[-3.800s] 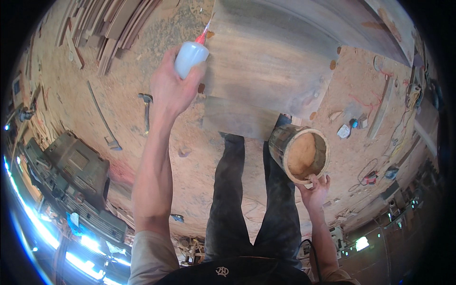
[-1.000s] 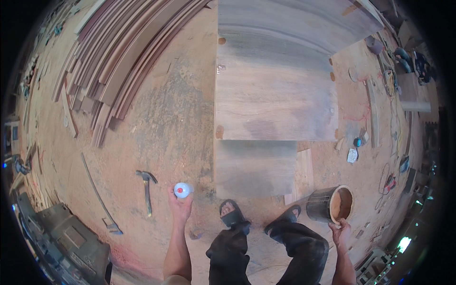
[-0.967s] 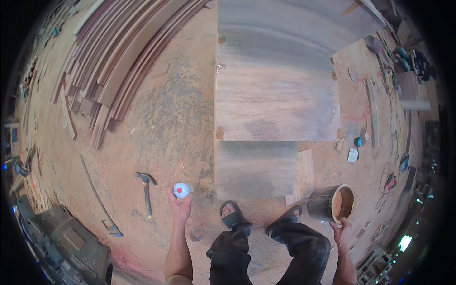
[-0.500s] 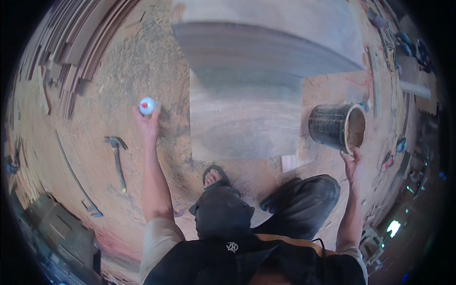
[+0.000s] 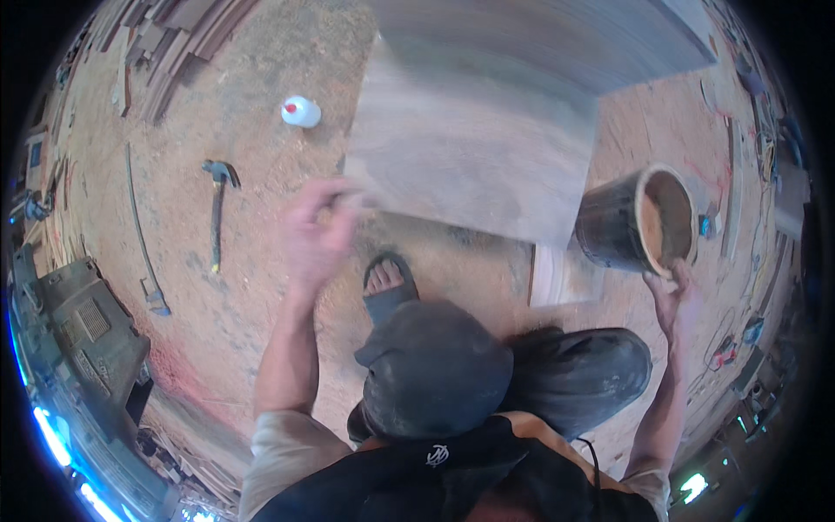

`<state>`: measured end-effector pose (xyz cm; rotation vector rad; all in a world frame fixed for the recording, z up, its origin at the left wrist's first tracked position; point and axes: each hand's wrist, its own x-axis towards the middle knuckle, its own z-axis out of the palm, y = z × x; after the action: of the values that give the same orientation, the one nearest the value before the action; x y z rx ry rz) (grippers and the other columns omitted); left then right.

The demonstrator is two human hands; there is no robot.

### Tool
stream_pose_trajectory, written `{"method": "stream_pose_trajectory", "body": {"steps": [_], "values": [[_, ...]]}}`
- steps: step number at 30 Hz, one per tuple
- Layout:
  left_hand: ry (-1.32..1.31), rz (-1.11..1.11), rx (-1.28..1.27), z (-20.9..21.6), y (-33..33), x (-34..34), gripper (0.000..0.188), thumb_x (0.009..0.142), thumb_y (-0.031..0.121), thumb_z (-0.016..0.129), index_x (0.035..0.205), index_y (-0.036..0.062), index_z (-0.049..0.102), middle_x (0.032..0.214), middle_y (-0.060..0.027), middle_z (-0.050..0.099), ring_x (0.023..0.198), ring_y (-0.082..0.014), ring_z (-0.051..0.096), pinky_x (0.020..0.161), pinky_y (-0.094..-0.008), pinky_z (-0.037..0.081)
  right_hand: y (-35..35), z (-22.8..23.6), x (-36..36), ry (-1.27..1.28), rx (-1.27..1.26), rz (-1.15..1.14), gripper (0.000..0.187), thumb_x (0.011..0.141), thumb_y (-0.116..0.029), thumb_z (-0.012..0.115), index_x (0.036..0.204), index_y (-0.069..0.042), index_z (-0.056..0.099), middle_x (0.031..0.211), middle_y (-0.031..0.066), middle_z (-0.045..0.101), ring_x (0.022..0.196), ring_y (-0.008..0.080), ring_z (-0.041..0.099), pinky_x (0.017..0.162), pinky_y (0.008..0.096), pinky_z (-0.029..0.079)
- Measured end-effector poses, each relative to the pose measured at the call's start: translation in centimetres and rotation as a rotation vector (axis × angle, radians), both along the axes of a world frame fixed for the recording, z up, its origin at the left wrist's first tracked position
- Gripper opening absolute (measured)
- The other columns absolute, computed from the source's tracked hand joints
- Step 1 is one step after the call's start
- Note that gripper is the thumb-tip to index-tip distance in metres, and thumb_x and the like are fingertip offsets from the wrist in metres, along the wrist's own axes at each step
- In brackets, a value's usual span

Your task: The person applies glue in dots to a rectangular wood panel, then spreads the glue with their hand. Afterward, they use an electric sander to smooth the surface of the panel.

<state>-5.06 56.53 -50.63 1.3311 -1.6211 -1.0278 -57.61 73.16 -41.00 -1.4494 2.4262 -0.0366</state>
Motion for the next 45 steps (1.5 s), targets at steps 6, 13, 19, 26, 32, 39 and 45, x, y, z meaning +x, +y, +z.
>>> {"method": "stream_pose_trajectory", "body": {"steps": [6, 13, 19, 26, 32, 39, 45], "values": [[0.032, -0.976, -0.694, 9.0, 0.9, -27.8, 0.017, 0.08, 0.02, 0.077, 0.093, 0.0093, 0.078, 0.091, -0.0098, 0.075, 0.091, -0.0294, 0.074, 0.071, -0.0409, 0.059, 0.0, 1.5, 3.6, 0.298, 0.227, 0.396, 0.053, 0.083, -0.051, 0.088, 0.108, -0.005, 0.078, 0.088, 0.0179, 0.074, 0.094, 0.0395, 0.074, 0.094, 0.0503, 0.056], [-0.671, -1.597, -0.099, 4.2, 2.9, -37.9, 0.032, 0.092, 0.022, 0.067, 0.114, 0.007, 0.084, 0.122, -0.0165, 0.08, 0.114, -0.0356, 0.076, 0.094, -0.0499, 0.06, 3.3, 2.5, 5.7, 0.213, 0.023, 0.338, 0.055, 0.076, -0.054, 0.091, 0.102, -0.009, 0.075, 0.085, 0.0169, 0.072, 0.094, 0.0397, 0.074, 0.103, 0.0533, 0.054], [-0.857, -1.531, -0.259, -2.2, 4.1, -42.1, 0.034, 0.089, 0.025, 0.071, 0.117, 0.0126, 0.085, 0.123, -0.0132, 0.081, 0.116, -0.033, 0.077, 0.095, -0.0482, 0.06, 2.8, 2.1, 5.3, 0.182, -0.003, 0.391, 0.051, 0.075, -0.051, 0.092, 0.1, -0.011, 0.074, 0.083, 0.0161, 0.071, 0.089, 0.0374, 0.073, 0.111, 0.0535, 0.049], [-0.574, -1.381, -0.402, 3.1, 1.7, -39.3, 0.02, 0.087, 0.02, 0.07, 0.098, 0.0122, 0.084, 0.1, -0.0141, 0.081, 0.099, -0.0388, 0.078, 0.079, -0.0493, 0.061, 2.5, -0.4, 3.6, 0.127, -0.037, 0.315, 0.054, 0.076, -0.051, 0.093, 0.105, -0.009, 0.075, 0.084, 0.0167, 0.073, 0.095, 0.0397, 0.073, 0.11, 0.0545, 0.05], [-0.213, -0.97, -0.303, 6.6, -2.8, -27.7, 0.017, 0.084, 0.014, 0.07, 0.098, 0.0088, 0.078, 0.094, -0.0165, 0.077, 0.089, -0.0407, 0.074, 0.076, -0.049, 0.059, 2.3, -2.2, 2.2, 0.117, -0.063, 0.267, 0.055, 0.075, -0.051, 0.093, 0.102, -0.008, 0.074, 0.086, 0.0162, 0.073, 0.09, 0.038, 0.072, 0.106, 0.0538, 0.051], [0.018, 0.11, 0.151, 4.3, -8.9, -6.8, 0.018, 0.096, 0.017, 0.073, 0.101, 0.0002, 0.079, 0.086, -0.0065, 0.076, 0.079, -0.0141, 0.069, 0.073, -0.0308, 0.056, 2.4, -2.9, 1.6, 0.05, -0.081, 0.163, 0.053, 0.071, -0.042, 0.096, 0.1, -0.005, 0.071, 0.086, 0.0185, 0.07, 0.089, 0.0416, 0.068, 0.096, 0.0518, 0.052], [0.113, 0.232, 0.238, -0.2, -17.3, -5.8, 0.011, 0.09, 0.01, 0.081, 0.093, 0.0001, 0.077, 0.082, -0.0042, 0.073, 0.073, -0.0083, 0.063, 0.066, -0.0273, 0.05, 1.4, -2.0, 3.0, 0.128, -0.052, 0.162, 0.052, 0.074, -0.042, 0.095, 0.099, -0.005, 0.07, 0.085, 0.0188, 0.069, 0.087, 0.0436, 0.065, 0.092, 0.0522, 0.051]]}}
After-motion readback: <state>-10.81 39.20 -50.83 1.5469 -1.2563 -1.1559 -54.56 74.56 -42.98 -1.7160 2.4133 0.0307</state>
